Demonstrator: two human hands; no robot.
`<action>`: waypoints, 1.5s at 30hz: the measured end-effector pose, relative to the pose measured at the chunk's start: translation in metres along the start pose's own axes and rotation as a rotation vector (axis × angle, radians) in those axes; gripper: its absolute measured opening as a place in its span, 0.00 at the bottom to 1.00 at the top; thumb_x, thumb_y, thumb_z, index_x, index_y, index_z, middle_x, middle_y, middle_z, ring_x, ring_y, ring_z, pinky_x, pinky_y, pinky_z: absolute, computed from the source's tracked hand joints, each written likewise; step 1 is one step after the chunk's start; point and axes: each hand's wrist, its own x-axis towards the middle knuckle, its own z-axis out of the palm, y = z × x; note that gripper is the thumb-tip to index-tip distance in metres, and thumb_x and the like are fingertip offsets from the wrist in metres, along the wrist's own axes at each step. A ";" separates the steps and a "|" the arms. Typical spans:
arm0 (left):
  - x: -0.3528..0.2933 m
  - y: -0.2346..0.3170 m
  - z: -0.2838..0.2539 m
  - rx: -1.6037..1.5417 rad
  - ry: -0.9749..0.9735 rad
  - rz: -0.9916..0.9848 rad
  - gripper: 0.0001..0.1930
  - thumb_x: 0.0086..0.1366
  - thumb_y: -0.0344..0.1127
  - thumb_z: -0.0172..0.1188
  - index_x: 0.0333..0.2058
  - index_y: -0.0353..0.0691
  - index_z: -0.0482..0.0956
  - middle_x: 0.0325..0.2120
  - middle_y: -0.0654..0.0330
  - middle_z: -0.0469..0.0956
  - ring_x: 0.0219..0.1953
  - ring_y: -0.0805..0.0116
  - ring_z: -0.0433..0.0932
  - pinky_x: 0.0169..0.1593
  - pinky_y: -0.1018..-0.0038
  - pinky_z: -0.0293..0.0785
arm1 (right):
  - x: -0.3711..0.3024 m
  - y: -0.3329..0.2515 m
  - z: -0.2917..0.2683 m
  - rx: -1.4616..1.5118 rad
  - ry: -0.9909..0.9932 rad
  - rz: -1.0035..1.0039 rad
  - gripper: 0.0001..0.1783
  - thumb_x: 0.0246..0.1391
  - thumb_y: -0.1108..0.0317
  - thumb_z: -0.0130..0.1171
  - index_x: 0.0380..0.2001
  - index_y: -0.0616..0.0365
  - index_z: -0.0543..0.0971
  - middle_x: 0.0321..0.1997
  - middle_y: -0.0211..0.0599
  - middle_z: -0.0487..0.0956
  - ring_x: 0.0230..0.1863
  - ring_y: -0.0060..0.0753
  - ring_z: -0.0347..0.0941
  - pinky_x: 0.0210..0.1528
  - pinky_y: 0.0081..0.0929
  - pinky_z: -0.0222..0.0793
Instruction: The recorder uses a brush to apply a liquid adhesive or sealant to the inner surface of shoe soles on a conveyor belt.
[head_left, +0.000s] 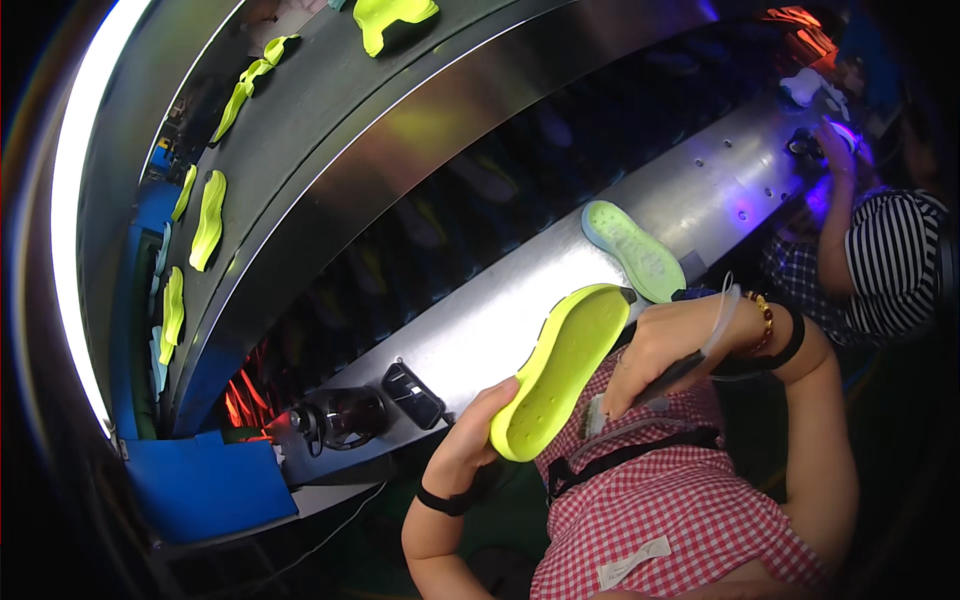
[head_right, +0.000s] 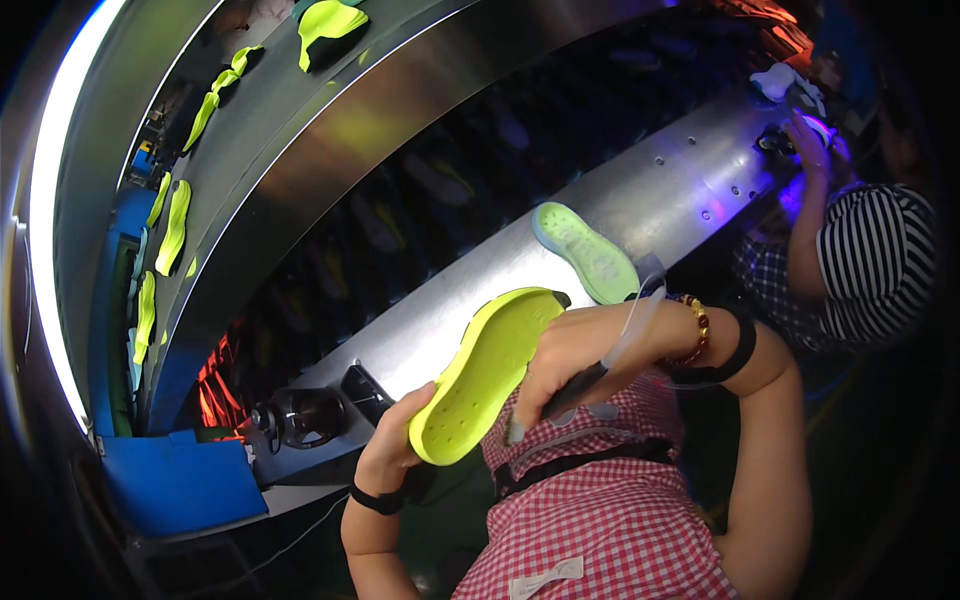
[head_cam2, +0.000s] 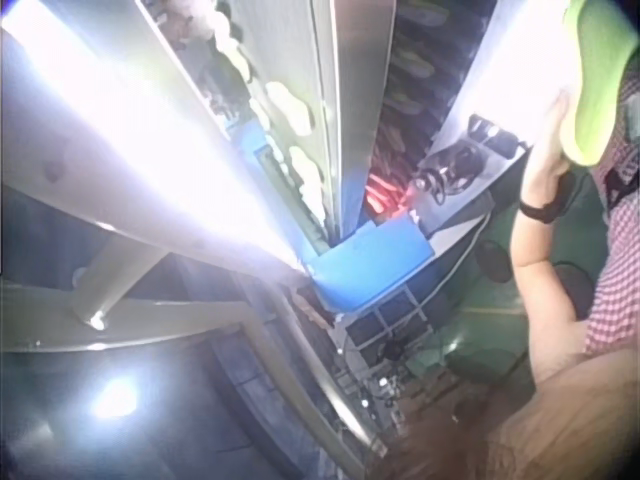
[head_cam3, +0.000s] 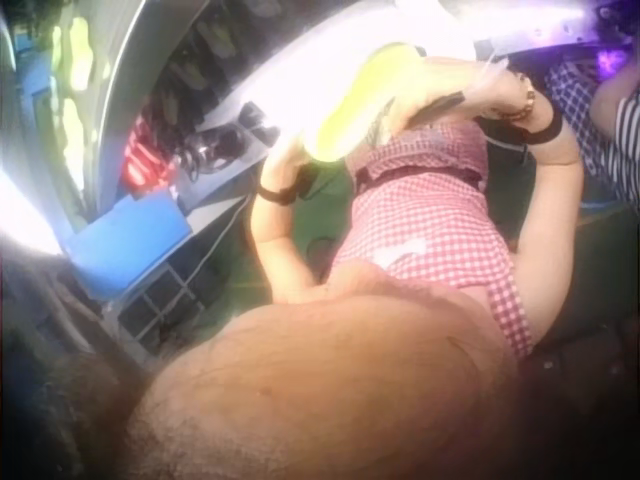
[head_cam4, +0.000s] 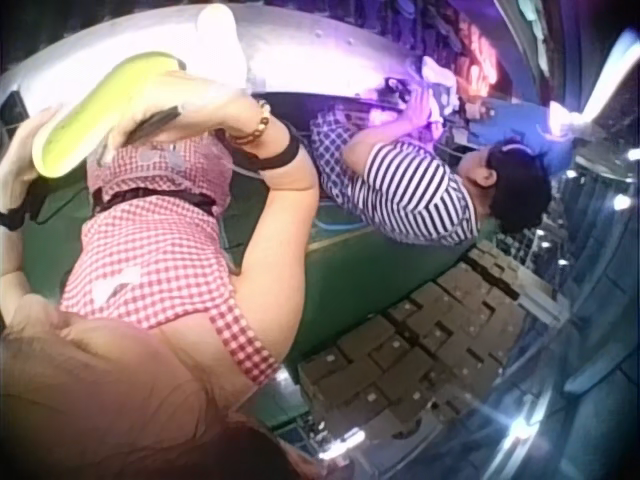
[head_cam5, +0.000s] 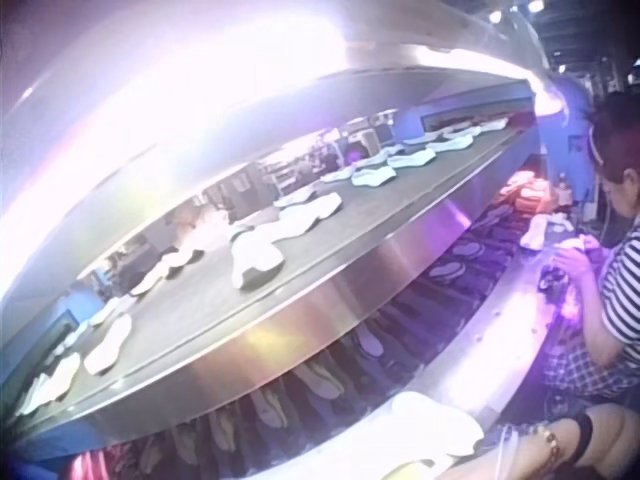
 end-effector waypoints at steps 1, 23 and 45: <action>-0.003 0.000 -0.001 -0.048 0.029 -0.018 0.28 0.63 0.46 0.44 0.54 0.29 0.57 0.47 0.49 0.68 0.45 0.64 0.72 0.49 0.72 0.68 | -0.002 -0.001 -0.002 0.014 -0.001 0.035 0.12 0.46 0.75 0.55 0.37 0.60 0.76 0.40 0.43 0.77 0.42 0.38 0.74 0.44 0.27 0.69; -0.041 -0.012 -0.006 0.092 0.246 0.277 0.36 0.44 0.46 0.51 0.49 0.24 0.62 0.39 0.45 0.72 0.35 0.59 0.75 0.41 0.72 0.71 | -0.041 0.012 0.006 0.019 0.216 0.179 0.14 0.44 0.77 0.58 0.38 0.62 0.76 0.41 0.45 0.77 0.42 0.37 0.74 0.46 0.24 0.69; 0.041 -0.051 0.000 -0.476 0.180 0.404 0.26 0.55 0.46 0.38 0.47 0.34 0.66 0.41 0.50 0.73 0.38 0.55 0.74 0.36 0.58 0.71 | 0.003 0.068 0.059 0.442 0.811 0.240 0.10 0.46 0.74 0.57 0.34 0.65 0.77 0.30 0.40 0.78 0.30 0.23 0.75 0.33 0.15 0.71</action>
